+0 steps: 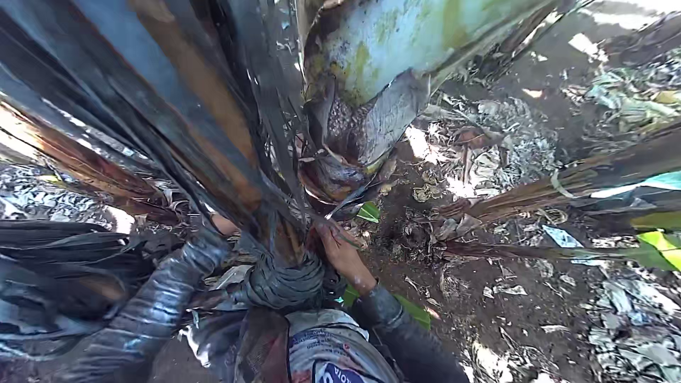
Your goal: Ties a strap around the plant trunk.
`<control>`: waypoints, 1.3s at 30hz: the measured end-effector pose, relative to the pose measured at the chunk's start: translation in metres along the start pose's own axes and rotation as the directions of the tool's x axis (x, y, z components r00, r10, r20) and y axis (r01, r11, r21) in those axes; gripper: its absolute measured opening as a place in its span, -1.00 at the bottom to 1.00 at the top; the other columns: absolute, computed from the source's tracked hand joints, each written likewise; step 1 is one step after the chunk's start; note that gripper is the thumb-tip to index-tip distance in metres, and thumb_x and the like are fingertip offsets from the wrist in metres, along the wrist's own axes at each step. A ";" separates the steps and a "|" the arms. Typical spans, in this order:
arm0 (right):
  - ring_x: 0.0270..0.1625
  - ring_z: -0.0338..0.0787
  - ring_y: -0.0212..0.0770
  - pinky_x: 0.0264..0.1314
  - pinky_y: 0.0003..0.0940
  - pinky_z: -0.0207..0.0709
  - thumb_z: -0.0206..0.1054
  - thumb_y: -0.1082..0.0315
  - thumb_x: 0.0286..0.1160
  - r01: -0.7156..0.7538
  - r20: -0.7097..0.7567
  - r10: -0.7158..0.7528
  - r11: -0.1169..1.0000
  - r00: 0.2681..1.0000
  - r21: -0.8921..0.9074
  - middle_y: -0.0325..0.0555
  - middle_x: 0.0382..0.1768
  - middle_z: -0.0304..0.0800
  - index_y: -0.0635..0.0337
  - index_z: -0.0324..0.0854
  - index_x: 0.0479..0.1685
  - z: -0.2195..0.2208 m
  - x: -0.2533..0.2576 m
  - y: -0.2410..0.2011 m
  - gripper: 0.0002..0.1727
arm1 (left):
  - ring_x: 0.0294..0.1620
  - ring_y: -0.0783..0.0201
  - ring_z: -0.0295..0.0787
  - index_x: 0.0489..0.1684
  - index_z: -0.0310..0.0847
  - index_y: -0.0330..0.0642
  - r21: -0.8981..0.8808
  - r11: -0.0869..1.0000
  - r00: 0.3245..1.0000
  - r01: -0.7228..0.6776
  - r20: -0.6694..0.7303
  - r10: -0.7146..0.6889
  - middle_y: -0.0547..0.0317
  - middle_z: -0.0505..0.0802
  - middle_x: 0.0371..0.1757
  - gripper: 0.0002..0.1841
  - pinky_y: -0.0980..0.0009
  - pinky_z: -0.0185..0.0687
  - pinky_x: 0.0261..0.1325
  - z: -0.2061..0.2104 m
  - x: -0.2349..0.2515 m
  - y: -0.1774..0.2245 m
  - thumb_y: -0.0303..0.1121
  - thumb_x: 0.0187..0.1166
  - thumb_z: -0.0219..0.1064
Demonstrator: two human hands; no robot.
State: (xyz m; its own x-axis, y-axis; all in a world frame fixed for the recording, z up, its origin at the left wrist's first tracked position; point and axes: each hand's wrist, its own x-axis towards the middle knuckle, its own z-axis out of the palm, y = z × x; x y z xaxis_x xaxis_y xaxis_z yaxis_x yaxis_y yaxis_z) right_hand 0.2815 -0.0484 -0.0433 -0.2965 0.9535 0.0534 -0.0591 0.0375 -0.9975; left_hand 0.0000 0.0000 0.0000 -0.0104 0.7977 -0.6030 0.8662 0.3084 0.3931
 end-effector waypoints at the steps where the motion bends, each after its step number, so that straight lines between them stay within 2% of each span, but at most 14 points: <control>1: -0.30 0.73 -0.52 -0.11 -0.52 0.69 -0.05 0.29 0.89 0.001 0.012 -0.001 1.000 1.000 -0.021 -0.30 -0.35 0.77 0.34 0.64 -0.04 0.003 0.006 0.001 -0.62 | 0.47 -0.24 0.59 0.49 0.42 -0.58 -0.035 0.994 0.988 -0.108 -0.113 0.103 -0.48 0.64 0.43 -0.55 -0.10 0.39 0.55 0.010 -0.012 -0.001 -0.41 0.76 0.15; 3: -0.18 0.76 -0.48 0.05 -0.44 0.69 -0.01 0.27 0.88 -0.002 0.039 0.006 0.994 0.999 -0.110 -0.21 -0.27 0.81 0.32 0.69 0.03 0.006 0.012 0.004 -0.62 | 0.33 -0.15 0.64 0.42 0.44 -0.56 -0.029 0.979 0.966 -0.202 -0.169 0.195 -0.41 0.69 0.28 -0.58 0.04 0.50 0.44 0.020 -0.045 0.028 -0.42 0.72 0.19; 7: 0.11 0.84 -0.12 0.31 -0.06 0.66 0.10 0.35 0.78 0.057 0.089 -0.033 0.959 0.996 -0.278 0.10 0.00 0.86 0.35 0.72 0.14 0.011 0.014 0.007 -0.68 | 0.54 -0.06 0.53 0.48 0.46 -0.53 0.110 0.994 0.999 -0.027 -0.032 0.031 -0.32 0.64 0.50 -0.58 0.20 0.28 0.62 -0.005 -0.107 0.124 -0.40 0.78 0.19; 9: 0.04 0.85 0.02 0.23 0.04 0.67 0.15 0.42 0.72 0.063 0.104 -0.031 0.942 0.994 -0.329 0.19 -0.08 0.85 0.40 0.74 0.03 0.013 0.013 0.002 -0.73 | 0.15 0.08 0.76 0.19 0.64 -0.54 0.090 0.964 0.914 -0.250 -0.307 0.266 -0.30 0.81 0.14 -0.70 0.35 0.59 0.29 0.018 -0.103 0.100 -0.50 0.61 0.32; 13: -0.27 0.78 -0.04 -0.08 -0.02 0.66 0.18 0.45 0.69 0.138 0.167 -0.084 0.929 0.982 -0.344 0.12 -0.37 0.76 0.40 0.70 -0.10 0.009 0.018 -0.010 -0.79 | 0.23 -0.13 0.71 0.20 0.57 -0.69 0.209 0.971 0.962 -0.118 -0.219 0.164 -0.51 0.75 0.18 -0.67 0.18 0.46 0.43 0.013 -0.124 0.092 -0.52 0.71 0.11; 14: -0.27 0.76 -0.15 -0.07 -0.12 0.65 0.18 0.42 0.72 0.120 0.194 -0.063 0.948 0.979 -0.294 0.05 -0.35 0.77 0.38 0.72 -0.05 0.003 0.020 -0.013 -0.77 | 0.41 -0.19 0.65 0.32 0.52 -0.67 0.332 0.937 0.982 -0.113 -0.107 0.156 -0.54 0.70 0.31 -0.62 0.08 0.37 0.57 0.005 -0.129 0.097 -0.47 0.78 0.04; 17: 0.06 0.80 -0.38 0.23 -0.32 0.70 0.11 0.29 0.82 -0.004 0.248 -0.013 0.998 0.969 0.065 -0.12 0.10 0.85 0.25 0.66 0.36 -0.016 0.025 0.003 -0.64 | 0.16 0.18 0.72 0.12 0.63 -0.58 0.179 0.950 0.922 -0.254 -0.252 0.294 -0.27 0.80 0.04 -0.70 0.45 0.50 0.36 0.004 -0.129 0.081 -0.46 0.62 0.23; 20: 0.23 0.81 -0.22 0.36 -0.18 0.69 -0.10 0.16 0.91 -0.233 0.276 0.129 0.891 0.953 0.390 -0.08 0.25 0.80 0.21 0.52 0.50 -0.009 0.037 0.004 -0.53 | 0.52 -0.06 0.58 0.41 0.52 -0.56 0.203 0.977 0.981 -0.062 -0.169 0.097 -0.41 0.70 0.39 -0.56 0.14 0.29 0.65 -0.004 -0.113 0.083 -0.37 0.69 0.26; 25: -0.13 0.78 -0.44 -0.22 -0.48 0.66 -0.16 -0.17 0.82 -0.259 0.244 0.124 0.699 0.962 0.666 -0.31 0.13 0.84 -0.15 0.62 0.43 0.024 0.049 -0.046 -0.44 | 0.48 -0.31 0.59 0.34 0.57 -0.61 0.423 0.904 0.990 -0.056 -0.093 0.105 -0.54 0.69 0.35 -0.60 -0.10 0.29 0.59 -0.006 -0.117 0.082 -0.40 0.74 0.15; 28: 0.27 0.76 -0.30 0.27 -0.30 0.66 -0.18 0.00 0.89 -0.205 0.223 0.058 0.657 0.973 0.725 -0.17 0.45 0.68 0.03 0.50 0.48 0.012 0.046 -0.045 -0.49 | 0.53 -0.32 0.55 0.36 0.58 -0.55 0.481 0.872 0.976 -0.088 -0.135 0.174 -0.49 0.69 0.38 -0.60 -0.13 0.26 0.63 -0.015 -0.132 0.099 -0.37 0.74 0.17; 30: 0.33 0.75 -0.21 0.40 -0.22 0.63 -0.10 0.12 0.89 -0.205 0.170 0.115 0.559 0.979 0.803 -0.11 0.38 0.72 0.11 0.50 0.44 0.005 0.038 -0.041 -0.57 | 0.38 -0.37 0.65 0.19 0.68 -0.53 0.524 0.816 0.900 -0.244 -0.192 0.392 -0.49 0.77 0.22 -0.66 -0.20 0.35 0.52 -0.012 -0.129 0.088 -0.39 0.68 0.25; 33: -0.11 0.74 -0.37 0.04 -0.41 0.68 -0.05 0.14 0.86 -0.186 0.077 0.243 0.465 0.967 0.865 -0.27 -0.09 0.74 -0.04 0.58 0.15 0.002 0.027 -0.046 -0.70 | 0.27 -0.44 0.70 0.08 0.74 -0.49 0.576 0.740 0.805 -0.348 -0.221 0.551 -0.48 0.81 0.12 -0.68 -0.36 0.42 0.38 0.001 -0.113 0.059 -0.37 0.60 0.32; 36: -0.66 0.33 -0.56 -0.64 -0.69 0.25 -0.11 0.05 0.85 -0.191 0.119 0.212 0.366 0.970 0.911 -0.42 -0.45 0.54 -0.15 0.57 -0.08 0.006 0.023 -0.049 -0.67 | 0.21 -0.42 0.75 0.03 0.74 -0.51 0.565 0.736 0.729 -0.373 -0.313 0.609 -0.47 0.83 0.07 -0.69 -0.32 0.49 0.34 0.018 -0.107 0.048 -0.38 0.53 0.33; 39: -0.79 0.09 -0.59 -0.80 -0.73 0.01 -0.11 0.00 0.86 -0.156 0.094 0.157 0.449 0.983 0.880 -0.47 -0.59 0.34 -0.15 0.48 -0.17 0.008 0.013 -0.054 -0.69 | 0.25 -0.40 0.74 0.09 0.74 -0.44 0.637 0.739 0.840 -0.218 -0.264 0.475 -0.43 0.82 0.12 -0.65 -0.31 0.51 0.35 0.013 -0.121 0.056 -0.28 0.59 0.35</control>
State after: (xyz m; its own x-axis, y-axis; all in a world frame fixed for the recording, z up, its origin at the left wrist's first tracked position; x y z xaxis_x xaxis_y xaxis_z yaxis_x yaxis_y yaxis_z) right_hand 0.2732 -0.0404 0.0118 -0.3902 0.9152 -0.1003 -0.8192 -0.3948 -0.4159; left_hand 0.0569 -0.0860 0.0859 0.2709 0.9529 -0.1365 0.9609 -0.2761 -0.0205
